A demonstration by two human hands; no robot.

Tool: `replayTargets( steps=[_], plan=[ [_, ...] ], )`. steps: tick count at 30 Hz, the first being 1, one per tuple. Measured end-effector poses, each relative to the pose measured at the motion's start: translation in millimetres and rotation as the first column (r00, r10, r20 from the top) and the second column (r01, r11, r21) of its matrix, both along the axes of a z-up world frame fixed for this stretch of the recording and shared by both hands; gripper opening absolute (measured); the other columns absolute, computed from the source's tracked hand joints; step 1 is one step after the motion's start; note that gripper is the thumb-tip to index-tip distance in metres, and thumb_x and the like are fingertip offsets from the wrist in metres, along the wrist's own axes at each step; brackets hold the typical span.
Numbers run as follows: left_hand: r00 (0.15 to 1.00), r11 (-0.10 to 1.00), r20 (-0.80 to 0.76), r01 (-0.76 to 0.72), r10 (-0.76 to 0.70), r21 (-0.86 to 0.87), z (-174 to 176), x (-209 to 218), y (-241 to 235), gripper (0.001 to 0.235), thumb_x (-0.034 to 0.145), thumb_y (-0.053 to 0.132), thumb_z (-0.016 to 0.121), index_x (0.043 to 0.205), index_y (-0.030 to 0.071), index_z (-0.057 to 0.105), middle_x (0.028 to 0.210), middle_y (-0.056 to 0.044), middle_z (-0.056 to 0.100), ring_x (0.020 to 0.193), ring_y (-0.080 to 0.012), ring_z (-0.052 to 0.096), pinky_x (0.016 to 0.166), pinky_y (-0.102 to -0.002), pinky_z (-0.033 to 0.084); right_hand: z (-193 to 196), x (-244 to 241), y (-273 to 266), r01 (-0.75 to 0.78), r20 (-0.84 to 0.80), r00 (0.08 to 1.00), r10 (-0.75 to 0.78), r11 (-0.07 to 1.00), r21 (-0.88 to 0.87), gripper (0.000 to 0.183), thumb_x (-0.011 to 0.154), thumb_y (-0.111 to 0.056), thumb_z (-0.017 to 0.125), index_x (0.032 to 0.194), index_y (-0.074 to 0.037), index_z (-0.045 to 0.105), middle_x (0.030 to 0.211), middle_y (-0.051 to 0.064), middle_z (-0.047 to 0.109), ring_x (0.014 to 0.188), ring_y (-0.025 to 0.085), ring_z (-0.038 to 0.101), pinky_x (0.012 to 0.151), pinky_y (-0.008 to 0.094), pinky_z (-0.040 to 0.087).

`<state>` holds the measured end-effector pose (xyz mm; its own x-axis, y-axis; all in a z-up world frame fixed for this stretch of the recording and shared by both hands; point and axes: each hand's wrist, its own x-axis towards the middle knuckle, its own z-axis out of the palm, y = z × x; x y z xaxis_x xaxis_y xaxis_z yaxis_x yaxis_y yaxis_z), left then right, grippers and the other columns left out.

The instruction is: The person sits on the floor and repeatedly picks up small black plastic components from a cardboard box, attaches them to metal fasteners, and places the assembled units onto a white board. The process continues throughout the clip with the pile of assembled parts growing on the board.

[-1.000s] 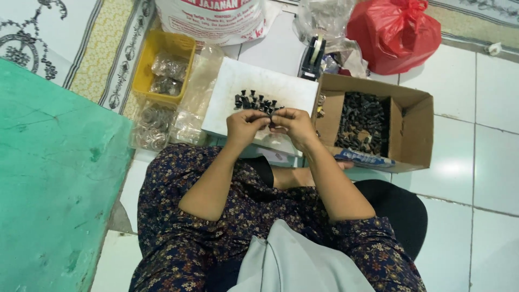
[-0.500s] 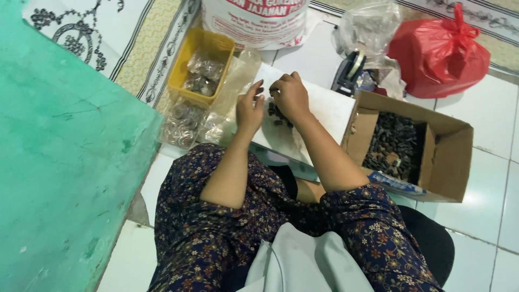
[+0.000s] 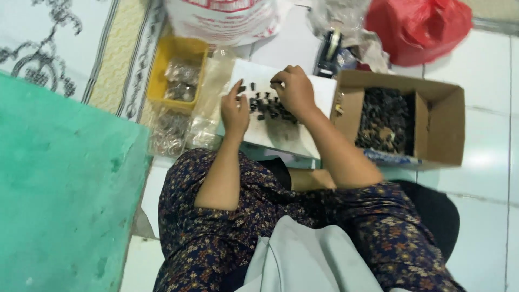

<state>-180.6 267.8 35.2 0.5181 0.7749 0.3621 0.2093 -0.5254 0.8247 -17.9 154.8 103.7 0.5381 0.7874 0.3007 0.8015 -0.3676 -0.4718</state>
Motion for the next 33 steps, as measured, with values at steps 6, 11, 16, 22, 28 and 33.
replayTargets(
  steps=[6, 11, 16, 22, 28, 33],
  plan=[
    [0.966, 0.973, 0.226, 0.077, -0.127, 0.216, 48.2, 6.7, -48.6, 0.034, 0.102, 0.001, 0.059, 0.132, 0.011, 0.070, 0.111, -0.007, 0.075, 0.084, -0.0186, 0.062, 0.061, -0.023, 0.053, 9.7, 70.8, -177.9, 0.221, -0.069, 0.970, -0.232, 0.966, -0.135, 0.016, 0.091, -0.007, 0.079, 0.107, -0.008, 0.080, 0.095, 0.015, 0.072, 0.092, 0.036, 0.072, 0.080, 0.044, 0.058],
    [0.881, 0.882, 0.305, 0.219, -0.362, 0.416, 65.3, 41.1, -112.0, 0.029, 0.089, -0.005, 0.066, 0.111, 0.009, 0.080, 0.084, -0.006, 0.071, 0.066, -0.0212, 0.056, 0.061, -0.030, 0.051, -58.4, 129.8, -314.7, 0.401, -0.066, 0.888, -0.456, 0.835, -0.377, 0.018, 0.094, -0.012, 0.075, 0.111, -0.010, 0.081, 0.101, 0.017, 0.076, 0.099, 0.040, 0.072, 0.085, 0.048, 0.058],
    [0.820, 0.836, 0.213, 0.465, -0.531, 0.291, 19.4, 99.1, -188.8, 0.040, 0.080, -0.007, 0.069, 0.110, 0.016, 0.081, 0.085, 0.001, 0.076, 0.072, -0.0146, 0.064, 0.055, -0.022, 0.057, -64.0, 116.4, -323.3, 0.460, -0.115, 0.813, -0.571, 0.750, -0.475, 0.024, 0.090, -0.018, 0.076, 0.112, -0.009, 0.082, 0.104, 0.020, 0.078, 0.102, 0.041, 0.073, 0.086, 0.048, 0.059],
    [0.677, 0.680, -0.112, 0.733, -0.728, 0.017, -16.1, 175.0, -254.4, 0.024, 0.088, -0.002, 0.069, 0.108, 0.007, 0.079, 0.101, -0.015, 0.077, 0.097, -0.0320, 0.072, 0.089, -0.040, 0.059, -121.0, 132.3, -314.6, 0.376, -0.163, 0.838, -0.521, 0.766, -0.521, 0.016, 0.085, -0.007, 0.072, 0.097, -0.001, 0.081, 0.093, 0.028, 0.076, 0.096, 0.045, 0.074, 0.084, 0.052, 0.061],
    [0.631, 0.687, -0.282, 0.699, -0.723, -0.199, -58.1, 230.6, -273.9, 0.029, 0.091, 0.002, 0.065, 0.118, 0.007, 0.075, 0.109, -0.016, 0.074, 0.103, -0.0298, 0.074, 0.084, -0.034, 0.063, -151.3, 159.3, -311.5, 0.338, -0.194, 0.862, -0.468, 0.816, -0.469, 0.021, 0.088, -0.008, 0.072, 0.107, -0.006, 0.080, 0.098, 0.024, 0.077, 0.102, 0.043, 0.073, 0.089, 0.050, 0.061],
    [0.326, 0.585, -0.637, 0.773, -0.699, -0.245, -41.1, 231.1, -289.7, 0.067, 0.095, 0.013, 0.063, 0.156, 0.000, 0.039, 0.145, -0.028, 0.056, 0.136, -0.0397, 0.056, 0.114, -0.048, 0.049, -166.2, 163.8, -304.0, 0.341, -0.141, 0.888, -0.437, 0.833, -0.436, 0.021, 0.092, 0.000, 0.057, 0.087, 0.008, 0.075, 0.081, 0.029, 0.073, 0.088, 0.044, 0.075, 0.081, 0.051, 0.061]
  ],
)
